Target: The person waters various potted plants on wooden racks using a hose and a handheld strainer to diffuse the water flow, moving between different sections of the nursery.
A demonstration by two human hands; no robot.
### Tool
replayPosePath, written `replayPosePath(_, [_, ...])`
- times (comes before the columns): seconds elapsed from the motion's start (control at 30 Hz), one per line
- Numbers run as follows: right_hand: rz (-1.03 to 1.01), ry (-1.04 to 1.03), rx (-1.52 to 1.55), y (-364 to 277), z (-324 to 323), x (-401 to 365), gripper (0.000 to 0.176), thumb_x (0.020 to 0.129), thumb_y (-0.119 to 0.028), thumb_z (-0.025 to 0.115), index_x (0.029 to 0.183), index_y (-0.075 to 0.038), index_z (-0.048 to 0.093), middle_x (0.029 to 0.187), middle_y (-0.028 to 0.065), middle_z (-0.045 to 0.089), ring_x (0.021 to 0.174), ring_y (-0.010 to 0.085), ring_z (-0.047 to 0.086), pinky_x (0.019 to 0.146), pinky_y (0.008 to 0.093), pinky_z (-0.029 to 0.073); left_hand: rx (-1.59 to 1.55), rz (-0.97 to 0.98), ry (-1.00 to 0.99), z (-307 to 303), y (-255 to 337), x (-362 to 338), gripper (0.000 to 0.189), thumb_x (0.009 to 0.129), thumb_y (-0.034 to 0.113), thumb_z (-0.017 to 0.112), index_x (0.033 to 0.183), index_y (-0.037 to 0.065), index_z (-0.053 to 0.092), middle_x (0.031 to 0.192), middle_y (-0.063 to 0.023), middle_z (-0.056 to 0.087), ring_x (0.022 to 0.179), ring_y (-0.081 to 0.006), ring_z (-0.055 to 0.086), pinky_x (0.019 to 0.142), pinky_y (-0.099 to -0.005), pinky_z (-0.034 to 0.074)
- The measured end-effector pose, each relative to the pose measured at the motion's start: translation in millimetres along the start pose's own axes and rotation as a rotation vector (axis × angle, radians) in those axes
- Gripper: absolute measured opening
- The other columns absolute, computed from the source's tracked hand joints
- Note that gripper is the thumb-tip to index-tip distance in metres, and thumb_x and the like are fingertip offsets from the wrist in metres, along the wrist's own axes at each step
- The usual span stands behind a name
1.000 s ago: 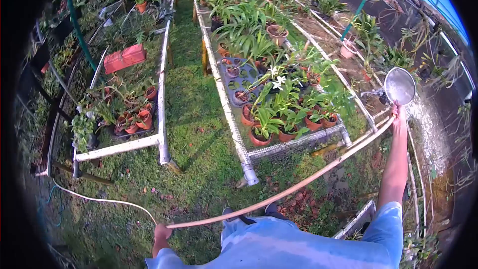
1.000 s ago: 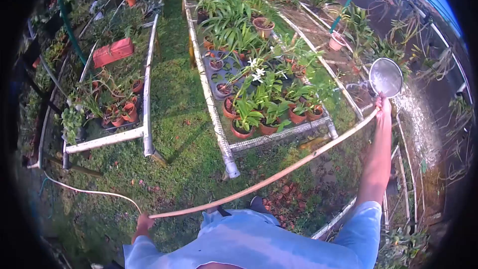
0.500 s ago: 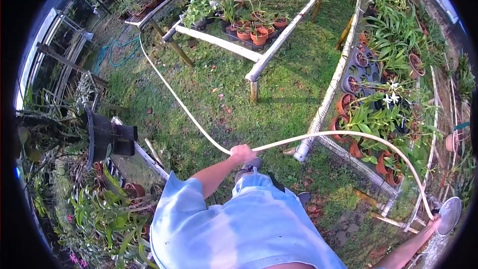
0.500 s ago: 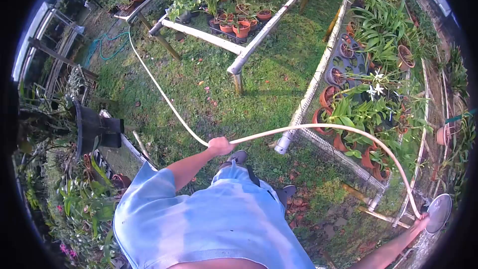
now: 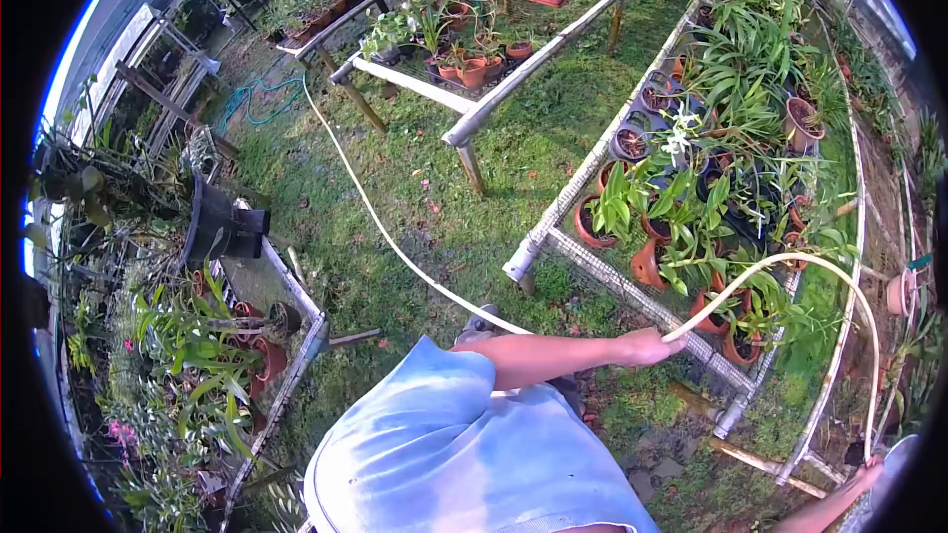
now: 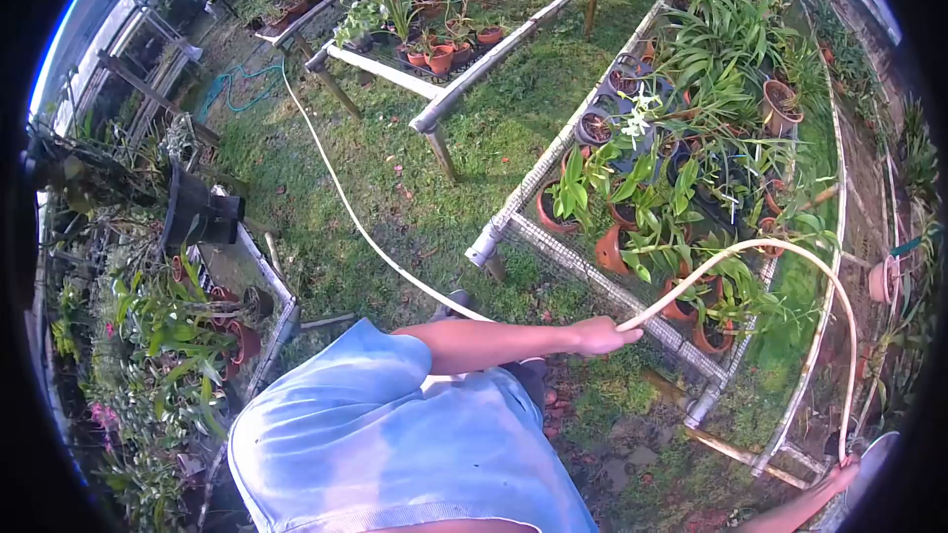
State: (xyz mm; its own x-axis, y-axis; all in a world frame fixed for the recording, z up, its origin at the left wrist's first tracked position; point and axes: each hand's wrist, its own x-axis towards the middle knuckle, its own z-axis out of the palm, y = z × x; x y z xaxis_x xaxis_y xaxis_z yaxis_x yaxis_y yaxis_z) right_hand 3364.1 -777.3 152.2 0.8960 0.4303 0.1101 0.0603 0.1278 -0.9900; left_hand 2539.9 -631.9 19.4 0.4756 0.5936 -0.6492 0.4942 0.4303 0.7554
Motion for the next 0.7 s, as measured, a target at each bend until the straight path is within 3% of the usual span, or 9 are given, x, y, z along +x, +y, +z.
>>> replayPosePath(0.03, [-0.008, 0.003, 0.003, -3.6, -5.3, 5.9, 0.017, 0.084, -0.006, 0.043, 0.068, -0.013, 0.039, 0.062, -0.0029, 0.035, 0.051, 0.0088, 0.032, 0.045, 0.0253, 0.027, 0.082, 0.165, 0.044, 11.3, 26.8, 4.5, 0.076, 0.091, 0.067, 0.042, 0.070, -0.003, 0.061, 0.064, -0.0138, 0.057, 0.058, -0.0254, 0.058, 0.061, -0.0424, 0.047])
replayPosePath(0.07, [-0.017, 0.007, 0.008, -8.1, -11.9, 7.3, 0.017, 0.083, -0.006, 0.043, 0.068, -0.013, 0.039, 0.061, -0.0028, 0.035, 0.051, 0.0090, 0.033, 0.045, 0.0256, 0.028, 0.168, 0.156, -0.071, 18.3, 48.1, 6.2, 0.072, 0.092, 0.064, 0.043, 0.087, -0.005, 0.065, 0.069, -0.0156, 0.060, 0.060, -0.0270, 0.061, 0.061, -0.0417, 0.050])
replayPosePath(0.17, [-0.025, 0.029, 0.052, -23.5, -44.8, -4.4, 0.018, 0.083, -0.007, 0.044, 0.067, -0.013, 0.040, 0.061, -0.0022, 0.036, 0.051, 0.0096, 0.034, 0.045, 0.0264, 0.028, 0.146, 0.170, -0.072, 40.4, 41.5, 38.4, 0.073, 0.091, 0.062, 0.045, 0.108, -0.008, 0.061, 0.072, -0.0158, 0.062, 0.060, -0.0253, 0.062, 0.058, -0.0384, 0.052])
replayPosePath(0.23, [-0.046, 0.063, 0.108, -36.0, -53.7, -36.8, 0.018, 0.083, -0.007, 0.044, 0.066, -0.013, 0.040, 0.061, -0.0019, 0.037, 0.051, 0.0100, 0.034, 0.045, 0.0269, 0.029, 0.328, 0.036, -0.053, 14.8, 18.4, 58.2, 0.070, 0.091, 0.062, 0.045, 0.096, -0.004, 0.067, 0.073, -0.0139, 0.063, 0.067, -0.0267, 0.064, 0.066, -0.0391, 0.052])
replayPosePath(0.27, [-0.041, 0.169, 0.130, -47.9, -33.8, -66.1, 0.015, 0.092, -0.014, 0.046, 0.077, -0.009, 0.045, 0.062, -0.0018, 0.037, 0.049, 0.0088, 0.034, 0.040, 0.0259, 0.028, 0.400, -0.005, 0.026, 0.3, -18.9, 79.6, 0.068, 0.090, 0.063, 0.046, 0.086, -0.001, 0.068, 0.069, -0.0119, 0.062, 0.066, -0.0263, 0.063, 0.067, -0.0406, 0.050])
replayPosePath(0.3, [-0.070, 0.338, -0.001, -91.2, 31.3, -142.7, 0.016, 0.098, -0.020, 0.045, 0.089, -0.006, 0.047, 0.060, -0.0026, 0.035, 0.046, 0.0080, 0.033, 0.038, 0.0251, 0.027, 0.351, 0.115, 0.165, -17.3, -69.1, 100.6, 0.072, 0.088, 0.064, 0.047, 0.085, -0.005, 0.068, 0.074, -0.0174, 0.067, 0.073, -0.0317, 0.068, 0.073, -0.0455, 0.051])
replayPosePath(0.37, [-0.159, 0.143, 0.107, -97.2, 34.0, -166.3, 0.015, 0.100, -0.020, 0.048, 0.109, -0.009, 0.050, 0.058, -0.0036, 0.035, 0.043, 0.0089, 0.032, 0.037, 0.0243, 0.027, 0.301, -0.016, 0.075, -63.9, -123.6, 94.3, 0.063, 0.088, 0.058, 0.054, 0.088, -0.004, 0.069, 0.069, -0.0146, 0.066, 0.068, -0.0222, 0.067, 0.068, -0.0396, 0.052])
replayPosePath(0.47, [-0.155, 0.230, 0.241, -134.4, 69.1, -208.5, 0.012, 0.101, -0.018, 0.047, 0.107, -0.008, 0.049, 0.060, -0.0014, 0.039, 0.044, 0.0085, 0.036, 0.037, 0.0225, 0.030, 0.251, -0.054, 0.035, -103.5, -211.0, 94.4, 0.051, 0.088, 0.049, 0.063, 0.078, -0.001, 0.065, 0.069, -0.0090, 0.066, 0.063, -0.0171, 0.065, 0.059, -0.0320, 0.050])
replayPosePath(0.7, [-0.262, 0.286, 0.153, -184.7, 100.5, -254.5, 0.017, 0.103, -0.020, 0.040, 0.104, -0.007, 0.050, 0.061, -0.0025, 0.037, 0.044, 0.0069, 0.033, 0.036, 0.0230, 0.028, -0.070, 0.081, 0.031, -134.8, -217.7, 73.1, 0.027, 0.095, 0.025, 0.061, 0.081, 0.002, 0.061, 0.067, -0.0028, 0.058, 0.061, -0.0119, 0.059, 0.057, -0.0262, 0.046])
